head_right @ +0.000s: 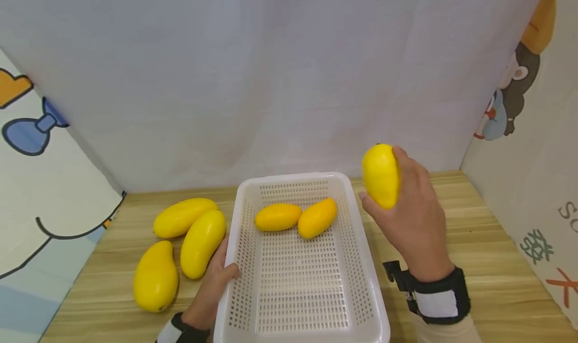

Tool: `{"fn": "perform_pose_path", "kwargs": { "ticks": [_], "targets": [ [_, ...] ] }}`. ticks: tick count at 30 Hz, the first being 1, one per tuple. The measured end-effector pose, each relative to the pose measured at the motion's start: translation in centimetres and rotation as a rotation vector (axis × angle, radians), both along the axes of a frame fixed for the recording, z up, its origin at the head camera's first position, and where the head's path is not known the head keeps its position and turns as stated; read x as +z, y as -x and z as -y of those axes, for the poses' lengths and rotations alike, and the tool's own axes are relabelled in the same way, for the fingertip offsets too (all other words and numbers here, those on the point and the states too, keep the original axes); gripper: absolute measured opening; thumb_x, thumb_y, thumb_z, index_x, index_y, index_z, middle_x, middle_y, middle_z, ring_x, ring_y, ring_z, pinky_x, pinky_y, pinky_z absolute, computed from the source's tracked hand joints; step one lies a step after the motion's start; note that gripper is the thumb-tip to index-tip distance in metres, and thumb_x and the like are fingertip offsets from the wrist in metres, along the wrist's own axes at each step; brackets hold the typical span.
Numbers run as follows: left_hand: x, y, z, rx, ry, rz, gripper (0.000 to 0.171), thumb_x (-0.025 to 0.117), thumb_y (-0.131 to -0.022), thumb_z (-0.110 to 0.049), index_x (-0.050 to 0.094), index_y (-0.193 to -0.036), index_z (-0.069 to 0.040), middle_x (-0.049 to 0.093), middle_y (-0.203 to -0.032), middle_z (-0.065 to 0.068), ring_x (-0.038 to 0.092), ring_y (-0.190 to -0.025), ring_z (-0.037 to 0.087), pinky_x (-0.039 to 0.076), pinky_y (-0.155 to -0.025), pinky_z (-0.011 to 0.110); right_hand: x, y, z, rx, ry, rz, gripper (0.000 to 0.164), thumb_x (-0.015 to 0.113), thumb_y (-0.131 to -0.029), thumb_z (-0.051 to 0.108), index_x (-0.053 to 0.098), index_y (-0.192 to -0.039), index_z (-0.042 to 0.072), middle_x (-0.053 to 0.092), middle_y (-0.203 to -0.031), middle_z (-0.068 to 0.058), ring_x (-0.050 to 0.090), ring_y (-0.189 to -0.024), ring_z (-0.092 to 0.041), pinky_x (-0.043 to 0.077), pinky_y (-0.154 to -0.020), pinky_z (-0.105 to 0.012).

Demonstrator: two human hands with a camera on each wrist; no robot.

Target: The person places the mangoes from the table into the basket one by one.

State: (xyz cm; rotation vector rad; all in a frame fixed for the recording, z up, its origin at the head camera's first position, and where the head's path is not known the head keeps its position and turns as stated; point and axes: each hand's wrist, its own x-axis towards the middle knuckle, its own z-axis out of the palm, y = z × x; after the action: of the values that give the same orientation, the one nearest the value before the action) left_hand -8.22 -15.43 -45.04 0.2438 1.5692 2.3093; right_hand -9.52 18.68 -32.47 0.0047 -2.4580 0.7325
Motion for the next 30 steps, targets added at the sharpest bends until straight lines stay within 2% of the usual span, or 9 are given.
{"fn": "perform_pose_path", "kwargs": {
  "ticks": [6, 12, 20, 30],
  "targets": [
    [0.1, 0.0, 0.0, -0.011, -0.007, 0.005, 0.084, 0.033, -0.077, 0.011, 0.01, -0.147, -0.029, 0.017, -0.151, 0.008, 0.022, -0.131, 0.037, 0.025, -0.1, 0.054, 0.5, -0.4, 0.8, 0.038, -0.007, -0.015, 0.096, 0.074, -0.072, 0.042, 0.018, -0.148, 0.029, 0.04, -0.135, -0.02, 0.045, -0.092, -0.035, 0.042, -0.066, -0.054],
    [0.1, 0.1, 0.0, -0.018, -0.035, 0.016, 0.084, 0.032, -0.077, 0.011, 0.009, -0.147, -0.029, 0.017, -0.151, 0.01, 0.022, -0.131, 0.038, 0.026, -0.1, 0.056, 1.0, -0.5, 2.0, 0.086, -0.017, -0.031, 0.094, 0.073, -0.073, 0.044, 0.019, -0.148, 0.029, 0.042, -0.133, -0.018, 0.045, -0.088, -0.032, 0.042, -0.064, -0.05],
    [-0.1, 0.1, 0.0, -0.017, -0.014, 0.023, 0.085, 0.033, -0.077, 0.011, 0.009, -0.147, -0.03, 0.015, -0.152, 0.009, 0.022, -0.131, 0.037, 0.027, -0.099, 0.055, 0.7, -0.3, 3.8, 0.192, -0.08, -0.11, 0.092, 0.075, -0.072, 0.039, 0.022, -0.147, 0.028, 0.044, -0.134, -0.015, 0.05, -0.086, -0.028, 0.049, -0.062, -0.048],
    [0.1, 0.1, 0.0, -0.026, -0.043, 0.02, 0.085, 0.032, -0.078, 0.011, 0.008, -0.148, -0.031, 0.015, -0.152, 0.008, 0.021, -0.131, 0.038, 0.026, -0.099, 0.057, 0.6, 0.3, 5.3, 0.257, -0.098, -0.155, 0.089, 0.075, -0.072, 0.04, 0.027, -0.146, 0.027, 0.044, -0.137, -0.006, 0.052, -0.091, -0.024, 0.05, -0.064, -0.043]
  ]
}}
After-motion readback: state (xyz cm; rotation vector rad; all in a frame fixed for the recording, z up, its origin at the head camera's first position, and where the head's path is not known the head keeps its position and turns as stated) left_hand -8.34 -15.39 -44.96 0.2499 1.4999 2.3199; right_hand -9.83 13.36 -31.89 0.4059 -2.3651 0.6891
